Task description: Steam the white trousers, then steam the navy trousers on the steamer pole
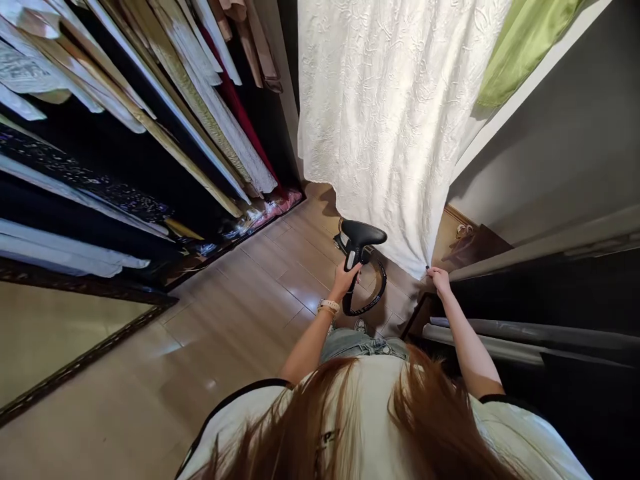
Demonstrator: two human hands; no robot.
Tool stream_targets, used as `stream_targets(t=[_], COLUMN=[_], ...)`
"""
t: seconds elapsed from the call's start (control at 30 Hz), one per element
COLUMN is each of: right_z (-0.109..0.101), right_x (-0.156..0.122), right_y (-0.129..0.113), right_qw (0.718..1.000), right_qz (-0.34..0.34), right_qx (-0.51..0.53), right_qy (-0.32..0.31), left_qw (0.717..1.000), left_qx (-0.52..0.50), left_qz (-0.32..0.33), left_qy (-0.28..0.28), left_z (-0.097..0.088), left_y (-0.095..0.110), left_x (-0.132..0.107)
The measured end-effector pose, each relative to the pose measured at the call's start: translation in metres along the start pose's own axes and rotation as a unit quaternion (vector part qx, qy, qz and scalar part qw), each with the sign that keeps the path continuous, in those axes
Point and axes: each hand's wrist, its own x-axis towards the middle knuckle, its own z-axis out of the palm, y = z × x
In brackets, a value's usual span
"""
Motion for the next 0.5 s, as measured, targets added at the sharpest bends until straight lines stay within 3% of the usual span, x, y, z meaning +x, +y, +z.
stream_targets(t=[0.17, 0.33, 0.5], right_z=[-0.010, -0.032, -0.048], right_x=[-0.009, -0.027, -0.040], right_y=[0.001, -0.002, -0.007], right_qw=[0.999, 0.995, 0.995], right_qz=[-0.001, -0.005, -0.020], right_qx=[0.021, 0.031, 0.042], right_qy=[-0.039, -0.089, -0.093], left_qw=[0.996, 0.993, 0.990], left_qx=[0.001, 0.005, 0.015], left_qz=[0.026, 0.016, 0.005], left_qy=[-0.081, -0.119, -0.142], left_z=[0.031, 0.073, 0.089], left_y=[0.012, 0.007, 0.001], left_x=[0.023, 0.045, 0.051])
